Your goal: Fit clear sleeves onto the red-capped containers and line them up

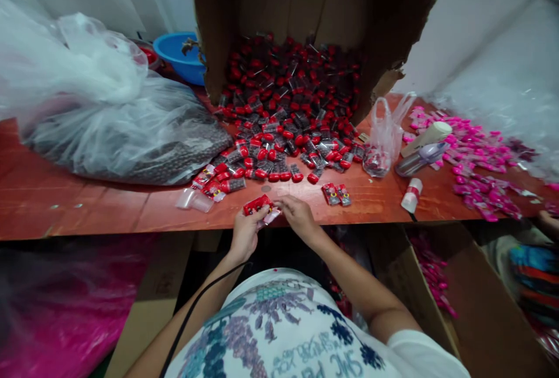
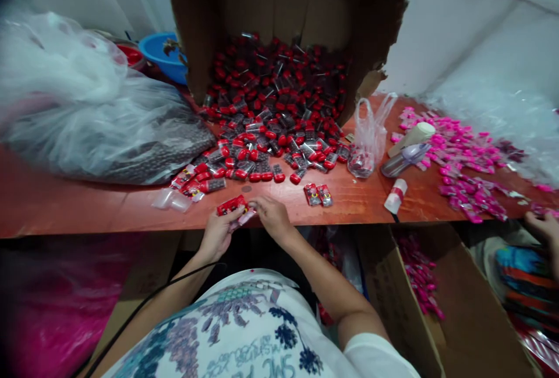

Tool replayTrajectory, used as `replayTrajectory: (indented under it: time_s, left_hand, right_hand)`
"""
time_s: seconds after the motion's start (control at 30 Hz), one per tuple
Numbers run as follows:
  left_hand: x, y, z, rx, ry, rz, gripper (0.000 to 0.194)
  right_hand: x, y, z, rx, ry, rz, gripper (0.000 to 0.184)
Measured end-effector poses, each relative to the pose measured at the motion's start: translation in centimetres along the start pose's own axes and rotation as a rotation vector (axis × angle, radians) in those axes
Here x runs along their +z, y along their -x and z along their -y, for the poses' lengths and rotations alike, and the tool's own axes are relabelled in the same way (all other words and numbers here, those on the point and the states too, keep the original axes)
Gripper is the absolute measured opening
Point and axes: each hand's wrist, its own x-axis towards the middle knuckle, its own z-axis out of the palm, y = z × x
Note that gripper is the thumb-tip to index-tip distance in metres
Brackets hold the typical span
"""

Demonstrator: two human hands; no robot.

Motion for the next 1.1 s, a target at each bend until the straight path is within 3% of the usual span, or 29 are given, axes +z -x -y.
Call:
replayTrajectory:
  time_s: [0.1, 0.2, 0.33, 0.47, 0.6, 0.7, 0.8, 0.93, 1.1]
  left_hand:
    - [-0.2, -0.3, -0.6, -0.011, -0.007, -0.016, 0.037]
    - [-0.5, -0.5, -1.3, -0.015, 0.027, -0.004, 0.031]
    - [-0.6, -0.5, -2.2, -0.095, 0.06, 0.005, 0.021]
    - [-0.5, -0.3, -2.6, -0.152, 0.071, -0.061, 0.014]
    - [-0.7, -0.5, -2.7, -0.171, 0.097, -0.024, 0.012]
    - [-0.8, -0.6, -2.8, -0.135, 0.154, -0.057, 0.012]
    - [-0.7, -0.8, -2.9, -0.141, 0.211, -0.113, 0.012]
    - [-0.1, -1.1, -2.7, -0.186, 0.264, -0.124, 0.012]
    - [1.2, -0.8, -2.4, -0.122, 0.265, -0.095, 0.014]
  right_hand:
    - [-4.1, -1.7, -2.0, 0.004, 0.447, -0.083, 0.033]
    - [-7.5, -3.5, -3.9, 0.058, 0.853, -0.046, 0.031]
    - [-7.2, -4.5, -4.8, -0.093, 0.961, 0.149, 0.027]
    - [-4.4, -3.9, -4.4, -0.27, 0.881, 0.188, 0.032]
    - [-2.8, -2.9, -4.2, -0.304, 0.737, 0.155, 0.034]
    - [-2.4, -1.8, -3.0, -0.211, 0.498, 0.032, 0.033]
    - [-1.7, 0.1, -0.4, -0.062, 0.081, -0.102, 0.033]
    - [0.1, 2.9, 3.2, 0.122, -0.406, -0.043, 0.041]
    - [1.8, 3.9, 4.2, 0.153, -0.443, -0.099, 0.039]
